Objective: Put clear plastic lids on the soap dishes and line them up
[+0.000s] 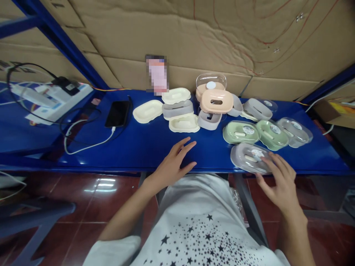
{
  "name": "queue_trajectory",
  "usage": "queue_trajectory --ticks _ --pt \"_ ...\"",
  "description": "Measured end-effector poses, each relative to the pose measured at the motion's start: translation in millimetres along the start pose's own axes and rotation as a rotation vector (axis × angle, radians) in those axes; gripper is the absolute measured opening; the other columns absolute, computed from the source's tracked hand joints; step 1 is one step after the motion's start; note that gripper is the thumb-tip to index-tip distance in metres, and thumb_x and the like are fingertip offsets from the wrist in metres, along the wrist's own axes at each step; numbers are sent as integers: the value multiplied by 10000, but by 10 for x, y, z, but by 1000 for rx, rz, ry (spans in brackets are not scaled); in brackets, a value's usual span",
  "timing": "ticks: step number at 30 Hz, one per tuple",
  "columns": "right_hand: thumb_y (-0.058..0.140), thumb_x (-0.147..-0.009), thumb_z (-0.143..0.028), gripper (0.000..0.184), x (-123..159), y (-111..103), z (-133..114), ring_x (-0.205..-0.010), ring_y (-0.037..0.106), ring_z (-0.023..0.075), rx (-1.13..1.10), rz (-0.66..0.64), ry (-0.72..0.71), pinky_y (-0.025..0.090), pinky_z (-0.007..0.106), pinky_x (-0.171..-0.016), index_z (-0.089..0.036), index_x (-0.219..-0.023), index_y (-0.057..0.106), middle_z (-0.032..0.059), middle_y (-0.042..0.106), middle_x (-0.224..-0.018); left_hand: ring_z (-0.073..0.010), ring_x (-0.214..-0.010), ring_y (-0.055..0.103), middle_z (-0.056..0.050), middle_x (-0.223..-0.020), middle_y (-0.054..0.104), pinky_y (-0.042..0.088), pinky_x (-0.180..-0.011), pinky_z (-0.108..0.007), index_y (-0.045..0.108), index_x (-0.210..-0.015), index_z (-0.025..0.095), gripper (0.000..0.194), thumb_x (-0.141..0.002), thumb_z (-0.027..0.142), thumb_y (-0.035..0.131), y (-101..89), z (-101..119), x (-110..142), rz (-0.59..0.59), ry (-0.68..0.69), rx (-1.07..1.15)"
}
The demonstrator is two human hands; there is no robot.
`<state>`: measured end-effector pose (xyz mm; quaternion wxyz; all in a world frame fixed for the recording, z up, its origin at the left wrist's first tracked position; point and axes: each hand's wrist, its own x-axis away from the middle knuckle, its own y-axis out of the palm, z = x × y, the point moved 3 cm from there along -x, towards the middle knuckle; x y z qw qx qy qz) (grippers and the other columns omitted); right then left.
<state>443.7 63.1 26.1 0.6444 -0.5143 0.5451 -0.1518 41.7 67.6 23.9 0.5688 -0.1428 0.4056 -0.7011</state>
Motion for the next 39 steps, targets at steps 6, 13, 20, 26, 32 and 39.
queue_trajectory --ticks 6,13,20,26,32,39 --pt "681 -1017 -378 637 -98 -71 193 -1516 513 476 150 75 52 446 700 -1188 -293 -1627 523 163 499 -1684 -489 -1598 376 -234 -1731 394 392 -1233 -730 441 -1633 193 648 -1063 437 630 -86 -214 -332 190 -73 -366" --pt "612 -1077 -319 582 -852 230 -591 -1313 689 356 -100 -12 -151 525 544 -1118 -323 -1645 483 100 661 -1547 -375 -1275 627 -145 -1252 718 554 -1040 -574 718 -1226 234 210 -1054 326 642 -101 -174 -198 245 -33 -419" --pt "480 -1081 -260 542 -1740 937 -1055 -1142 737 409 -42 -298 -158 603 594 -968 -136 -1606 528 240 603 -1559 -308 -1228 643 -114 -1288 692 565 -1054 -530 677 -1300 264 271 -1049 364 698 -56 -35 131 158 129 -238" --pt "473 -1111 -282 340 -1569 643 -885 -1271 686 302 -368 -250 -179 586 483 -1098 -254 -1391 663 126 667 -1355 -368 -1492 509 -174 -1721 333 544 -1169 -574 421 -1624 352 710 -1003 367 766 -66 -126 124 226 61 -139" --pt "541 -1096 -274 238 -1219 525 -812 -1234 683 262 -532 -290 -303 582 463 -1092 -250 -1315 632 116 665 -1301 -352 -1618 407 -137 -1773 299 462 -1277 -582 218 -1724 421 878 -1024 351 743 -89 -159 114 147 -2 2" --pt "742 -994 -545 403 -1181 727 -950 -1308 644 354 -464 -308 -327 592 567 -1103 -230 -1229 650 158 644 -1309 -356 -1646 365 -101 -1826 227 459 -1279 -578 186 -1736 469 886 -1038 370 723 -96 -167 122 109 31 -14"
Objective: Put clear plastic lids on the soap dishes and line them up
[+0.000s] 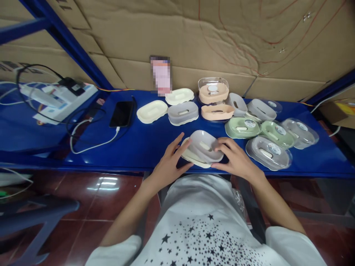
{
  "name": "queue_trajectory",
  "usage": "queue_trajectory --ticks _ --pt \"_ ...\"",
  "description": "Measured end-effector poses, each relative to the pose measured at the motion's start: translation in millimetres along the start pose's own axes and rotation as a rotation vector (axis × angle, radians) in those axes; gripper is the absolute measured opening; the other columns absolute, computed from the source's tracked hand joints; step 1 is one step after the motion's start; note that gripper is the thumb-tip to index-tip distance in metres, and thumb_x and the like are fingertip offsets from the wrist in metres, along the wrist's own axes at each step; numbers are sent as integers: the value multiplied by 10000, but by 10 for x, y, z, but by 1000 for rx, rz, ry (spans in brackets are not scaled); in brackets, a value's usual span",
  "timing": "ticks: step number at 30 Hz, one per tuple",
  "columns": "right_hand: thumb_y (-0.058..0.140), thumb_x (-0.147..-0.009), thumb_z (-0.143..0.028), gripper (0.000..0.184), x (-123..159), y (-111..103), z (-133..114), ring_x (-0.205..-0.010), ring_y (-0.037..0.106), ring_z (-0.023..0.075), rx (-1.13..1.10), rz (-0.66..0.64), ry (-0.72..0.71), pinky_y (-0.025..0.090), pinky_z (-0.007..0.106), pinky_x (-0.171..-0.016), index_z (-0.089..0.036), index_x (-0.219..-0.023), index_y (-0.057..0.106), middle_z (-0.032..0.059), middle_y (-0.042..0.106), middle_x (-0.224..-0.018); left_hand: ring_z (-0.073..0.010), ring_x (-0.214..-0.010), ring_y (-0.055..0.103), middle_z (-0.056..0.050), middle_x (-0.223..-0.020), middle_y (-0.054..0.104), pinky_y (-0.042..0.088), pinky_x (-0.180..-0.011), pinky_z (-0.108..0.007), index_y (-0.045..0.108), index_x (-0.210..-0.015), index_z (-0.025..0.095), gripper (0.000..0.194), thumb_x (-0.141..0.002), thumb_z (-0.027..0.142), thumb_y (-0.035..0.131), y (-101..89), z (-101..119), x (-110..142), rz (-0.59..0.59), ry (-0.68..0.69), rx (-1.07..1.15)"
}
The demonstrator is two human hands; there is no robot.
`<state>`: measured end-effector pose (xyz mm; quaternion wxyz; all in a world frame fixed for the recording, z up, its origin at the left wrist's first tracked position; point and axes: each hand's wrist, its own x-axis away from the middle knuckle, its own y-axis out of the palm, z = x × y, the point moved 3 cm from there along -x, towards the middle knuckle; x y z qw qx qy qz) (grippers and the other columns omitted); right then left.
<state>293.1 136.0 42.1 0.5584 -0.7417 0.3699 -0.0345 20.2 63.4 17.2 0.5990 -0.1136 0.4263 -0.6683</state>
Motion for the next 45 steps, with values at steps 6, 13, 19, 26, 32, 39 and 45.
queue_trajectory --ticks 6,13,19,26,32,39,45 --pt "635 -1085 -370 357 -77 120 -207 -1672 312 333 -26 -80 -128 470 574 -1294 -247 -1420 633 119 575 -1580 -346 -1628 404 -123 -1800 307 467 -1270 -580 329 -1696 409 761 -1043 346 716 -7 5 -18 39 57 -32" --pt "587 -1107 -332 422 -101 136 -310 -1687 258 358 104 -133 -141 427 624 -1318 -214 -1510 632 104 580 -1636 -320 -1537 539 -150 -1707 467 534 -1223 -545 600 -1463 297 461 -1026 345 739 3 -45 -18 120 87 -67" --pt "561 -1114 -289 419 -190 84 -249 -1677 297 319 97 -201 -179 401 629 -1327 -236 -1523 634 91 593 -1629 -326 -1501 573 -161 -1630 524 554 -1204 -549 557 -1527 304 534 -1029 397 729 13 -95 -3 125 47 -66" --pt "514 -1134 -321 450 -165 138 -197 -1598 464 284 123 -193 -196 345 621 -1345 -273 -1577 580 97 535 -1679 -375 -1586 454 -193 -1718 398 498 -1232 -625 546 -1514 285 494 -1052 368 698 38 -69 -2 123 82 -159" --pt "410 -1134 -342 498 -1008 -579 618 -1550 510 323 201 57 -12 402 605 -1282 -222 -1595 555 124 592 -1627 -348 -1567 478 -165 -1684 447 468 -1272 -583 490 -1579 301 570 -1049 351 692 15 -5 -10 80 54 -83" --pt "658 -954 -338 376 -1819 -680 1493 -1362 634 407 386 -56 205 451 630 -1175 -180 -1284 745 175 731 -1420 -318 -1496 531 -158 -1587 480 468 -1271 -537 474 -1578 307 615 -1024 352 737 8 -5 3 80 47 -45" --pt "550 -1047 -479 327 -1615 -723 1199 -1172 711 322 156 110 127 529 506 -1075 -212 -1184 681 135 766 -1222 -322 -1528 502 -140 -1617 469 447 -1286 -542 409 -1626 352 672 -1033 364 725 12 -4 -3 65 8 -13"
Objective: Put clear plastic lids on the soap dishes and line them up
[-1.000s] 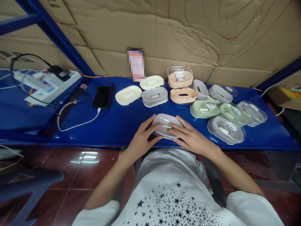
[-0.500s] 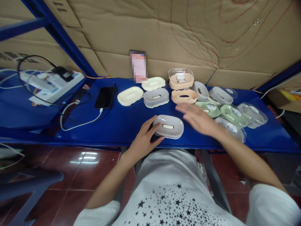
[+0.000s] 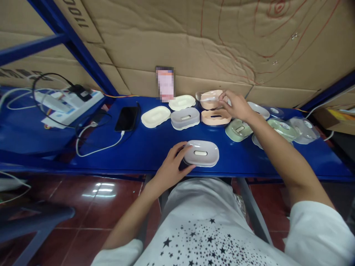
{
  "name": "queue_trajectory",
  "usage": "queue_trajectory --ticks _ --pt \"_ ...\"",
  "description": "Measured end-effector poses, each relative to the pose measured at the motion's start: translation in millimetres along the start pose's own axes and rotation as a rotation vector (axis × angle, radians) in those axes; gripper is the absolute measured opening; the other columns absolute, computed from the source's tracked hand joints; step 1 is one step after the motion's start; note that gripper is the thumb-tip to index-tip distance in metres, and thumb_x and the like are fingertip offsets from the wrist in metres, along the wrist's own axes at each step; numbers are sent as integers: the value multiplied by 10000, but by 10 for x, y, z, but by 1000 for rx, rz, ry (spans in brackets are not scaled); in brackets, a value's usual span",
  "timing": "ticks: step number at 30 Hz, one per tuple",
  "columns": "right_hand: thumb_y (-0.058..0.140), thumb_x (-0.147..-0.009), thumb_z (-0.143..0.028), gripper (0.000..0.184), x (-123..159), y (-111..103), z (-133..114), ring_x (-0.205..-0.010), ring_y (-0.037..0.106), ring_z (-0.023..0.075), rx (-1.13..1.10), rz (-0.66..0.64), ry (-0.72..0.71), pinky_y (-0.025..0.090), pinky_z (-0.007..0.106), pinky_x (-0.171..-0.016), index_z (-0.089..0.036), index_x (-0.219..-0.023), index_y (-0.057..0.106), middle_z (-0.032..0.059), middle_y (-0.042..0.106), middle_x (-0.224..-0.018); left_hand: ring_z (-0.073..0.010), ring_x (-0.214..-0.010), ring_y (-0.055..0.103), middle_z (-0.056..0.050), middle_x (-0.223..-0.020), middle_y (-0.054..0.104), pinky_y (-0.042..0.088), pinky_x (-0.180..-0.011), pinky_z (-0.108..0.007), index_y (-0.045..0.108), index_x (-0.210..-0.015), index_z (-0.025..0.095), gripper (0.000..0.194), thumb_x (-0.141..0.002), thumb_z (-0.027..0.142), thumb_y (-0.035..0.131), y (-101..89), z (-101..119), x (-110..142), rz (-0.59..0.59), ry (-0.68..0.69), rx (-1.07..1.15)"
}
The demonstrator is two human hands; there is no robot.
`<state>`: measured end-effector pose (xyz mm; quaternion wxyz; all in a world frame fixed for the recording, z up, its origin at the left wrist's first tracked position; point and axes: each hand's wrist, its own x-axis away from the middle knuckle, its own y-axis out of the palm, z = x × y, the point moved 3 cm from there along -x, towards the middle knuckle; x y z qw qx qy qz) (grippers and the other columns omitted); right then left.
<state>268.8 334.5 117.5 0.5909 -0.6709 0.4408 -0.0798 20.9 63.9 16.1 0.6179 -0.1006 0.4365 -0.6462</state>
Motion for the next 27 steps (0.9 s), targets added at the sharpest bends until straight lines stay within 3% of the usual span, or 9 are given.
queue_trajectory --ticks 4,6,8,11,13,14,17,21,27 --pt "553 -1050 -678 428 455 -90 -375 -972 727 243 -642 169 64 590 449 -959 -289 -1222 607 37 716 -1023 -329 -1507 522 -135 -1594 501 471 -1264 -548 262 -1701 390 878 -994 386 782 -4 -14 -8 1 -76 53" --pt "574 -1029 -725 461 740 1 -548 -773 681 194 -879 121 223 606 384 -783 -313 -1230 625 -5 654 -904 -338 -1480 546 -138 -1572 518 494 -1239 -558 170 -1730 407 1004 -964 414 819 1 -25 -8 5 -92 75" --pt "598 -1012 -739 495 1023 162 -691 -660 610 160 -969 16 389 561 328 -630 -314 -1259 656 -13 618 -871 -347 -1471 556 -147 -1572 510 508 -1223 -564 87 -1746 413 1105 -941 445 843 4 -30 -5 17 -90 87" --pt "564 -1017 -757 565 1340 392 -835 -700 626 162 -877 -91 473 578 327 -625 -293 -1316 685 29 663 -980 -359 -1495 540 -165 -1661 407 512 -1224 -564 61 -1751 422 1132 -936 472 844 2 -26 0 18 -73 68" --pt "512 -1045 -742 585 1452 459 -902 -943 707 217 -710 -61 407 646 414 -855 -301 -1390 682 88 690 -1205 -353 -1513 529 -156 -1732 322 503 -1239 -561 131 -1743 440 1034 -964 471 811 1 -15 4 -11 -45 33" --pt "487 -1066 -715 581 1487 466 -937 -1132 703 254 -622 -37 350 622 473 -1015 -315 -1451 660 110 666 -1343 -349 -1524 520 -147 -1753 299 494 -1249 -561 175 -1735 445 971 -983 467 788 0 -9 6 -26 -28 14" --pt "458 -1110 -618 587 1549 458 -1072 -1550 477 314 -426 -81 132 420 583 -1286 -372 -1642 496 109 492 -1658 -353 -1567 475 -137 -1735 362 465 -1273 -578 276 -1704 422 845 -1008 463 753 0 -8 10 -48 -9 -14" --pt "591 -1065 -601 652 1623 456 -1238 -1624 373 367 -212 -209 -125 404 635 -1287 -403 -1671 456 95 374 -1764 -349 -1530 518 -145 -1627 495 478 -1261 -573 379 -1639 354 800 -971 478 800 3 -36 13 -25 -67 25" --pt "635 -1025 -637 660 1770 483 -1384 -1499 499 440 95 -131 -111 507 678 -1148 -427 -1638 509 110 462 -1715 -335 -1513 541 -134 -1611 549 489 -1251 -561 415 -1602 332 760 -967 484 805 10 -33 10 -20 -45 36"
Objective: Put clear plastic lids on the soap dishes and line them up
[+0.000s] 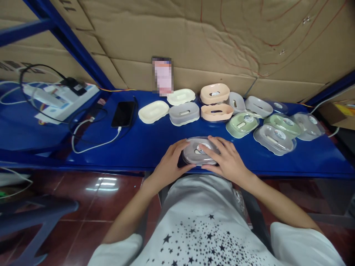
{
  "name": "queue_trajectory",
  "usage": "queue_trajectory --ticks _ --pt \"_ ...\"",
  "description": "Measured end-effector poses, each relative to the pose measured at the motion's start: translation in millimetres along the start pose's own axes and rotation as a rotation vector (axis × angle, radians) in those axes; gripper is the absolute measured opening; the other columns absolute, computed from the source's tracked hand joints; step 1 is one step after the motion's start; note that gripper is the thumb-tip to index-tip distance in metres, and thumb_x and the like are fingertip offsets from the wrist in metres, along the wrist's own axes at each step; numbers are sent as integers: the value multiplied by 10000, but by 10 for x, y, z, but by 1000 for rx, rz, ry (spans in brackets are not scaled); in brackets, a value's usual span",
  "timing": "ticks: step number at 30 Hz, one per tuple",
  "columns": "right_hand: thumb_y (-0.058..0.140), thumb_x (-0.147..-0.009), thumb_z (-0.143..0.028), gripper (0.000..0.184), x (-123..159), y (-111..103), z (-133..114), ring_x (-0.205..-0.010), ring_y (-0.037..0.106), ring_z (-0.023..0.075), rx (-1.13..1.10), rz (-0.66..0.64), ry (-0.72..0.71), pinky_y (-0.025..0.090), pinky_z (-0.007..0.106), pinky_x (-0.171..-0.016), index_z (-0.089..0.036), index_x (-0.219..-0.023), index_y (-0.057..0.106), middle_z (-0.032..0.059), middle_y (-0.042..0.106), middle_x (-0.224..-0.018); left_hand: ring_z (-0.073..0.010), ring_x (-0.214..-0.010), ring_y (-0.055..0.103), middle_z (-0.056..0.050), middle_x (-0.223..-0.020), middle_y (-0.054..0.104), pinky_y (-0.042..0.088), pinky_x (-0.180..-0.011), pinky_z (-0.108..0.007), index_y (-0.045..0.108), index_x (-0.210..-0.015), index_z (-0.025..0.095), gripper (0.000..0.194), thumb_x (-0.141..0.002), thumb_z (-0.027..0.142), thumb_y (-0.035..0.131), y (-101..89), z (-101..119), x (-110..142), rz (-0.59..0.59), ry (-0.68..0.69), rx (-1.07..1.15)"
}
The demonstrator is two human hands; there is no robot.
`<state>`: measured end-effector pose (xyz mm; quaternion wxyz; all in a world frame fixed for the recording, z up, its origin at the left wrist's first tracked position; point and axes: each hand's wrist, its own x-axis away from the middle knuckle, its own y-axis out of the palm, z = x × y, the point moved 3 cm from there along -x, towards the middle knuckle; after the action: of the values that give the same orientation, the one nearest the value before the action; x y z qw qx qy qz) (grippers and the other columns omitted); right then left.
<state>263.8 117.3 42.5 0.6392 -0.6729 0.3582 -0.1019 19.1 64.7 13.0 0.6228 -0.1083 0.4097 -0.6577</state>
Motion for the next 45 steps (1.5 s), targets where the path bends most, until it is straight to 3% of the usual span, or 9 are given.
queue_trajectory --ticks 6,11,20,25,28,31,34,39,45 --pt "647 -1013 -632 749 104 97 -102 -1444 546 466 80 49 57 513 716 -1119 -473 -1696 383 132 518 -1662 -335 -1529 523 -132 -1638 526 479 -1259 -565 363 -1650 348 766 -1006 480 755 0 -4 -7 -33 1 -20" --pt "680 -1031 -521 838 98 118 -29 -1643 316 443 -57 91 -28 400 747 -1258 -504 -1738 230 127 459 -1656 -342 -1526 523 -138 -1633 530 474 -1259 -579 353 -1658 349 786 -1002 516 750 0 1 -8 -38 12 -19" --pt "760 -968 -503 882 578 -241 179 -1450 554 431 -119 137 -7 533 715 -1168 -572 -1706 282 79 516 -1592 -335 -1554 508 -134 -1694 482 471 -1268 -561 258 -1716 351 756 -1077 531 618 -32 24 17 -98 2 -33" --pt "821 -832 -655 822 1244 -995 883 -1389 620 450 272 599 374 548 647 -1112 -599 -1589 505 125 630 -1496 -326 -1522 538 -137 -1647 529 488 -1245 -557 323 -1688 339 673 -1093 490 599 -28 42 8 -79 -21 -58" --pt "665 -797 -886 870 1453 -1323 1640 -1335 665 433 446 819 579 523 575 -1120 -375 -1500 698 233 672 -1402 -321 -1502 554 -133 -1621 554 498 -1233 -550 359 -1673 336 637 -1097 465 596 -20 53 -3 -68 -23 -81" --pt "562 -874 -865 897 1382 -1363 2337 -1339 663 404 456 650 765 511 514 -1137 -217 -1471 730 281 679 -1370 -313 -1470 578 -126 -1591 580 508 -1223 -550 428 -1637 329 575 -1098 444 593 -8 52 -11 -60 -12 -101" --pt "565 -950 -747 804 1197 -1255 2666 -1378 633 375 412 491 756 484 462 -1172 -169 -1490 709 281 659 -1410 -313 -1435 604 -120 -1562 606 515 -1215 -562 517 -1576 323 497 -1095 423 595 19 53 -8 -50 3 -115" --pt "583 -963 -649 779 1009 -1115 2712 -1460 576 351 367 403 739 443 417 -1206 -130 -1540 652 284 572 -1548 -291 -1434 614 -113 -1558 610 522 -1221 -524 567 -1528 303 449 -1095 422 596 -57 64 -46 -87 27 -93" --pt "577 -967 -546 775 963 -1104 2612 -1625 389 349 393 373 763 359 570 -1253 -205 -1657 488 256 420 -1709 -283 -1400 638 -109 -1470 675 502 -1229 -482 602 -1494 250 433 -1121 443 498 -674 -238 -450 47 -7 -251"
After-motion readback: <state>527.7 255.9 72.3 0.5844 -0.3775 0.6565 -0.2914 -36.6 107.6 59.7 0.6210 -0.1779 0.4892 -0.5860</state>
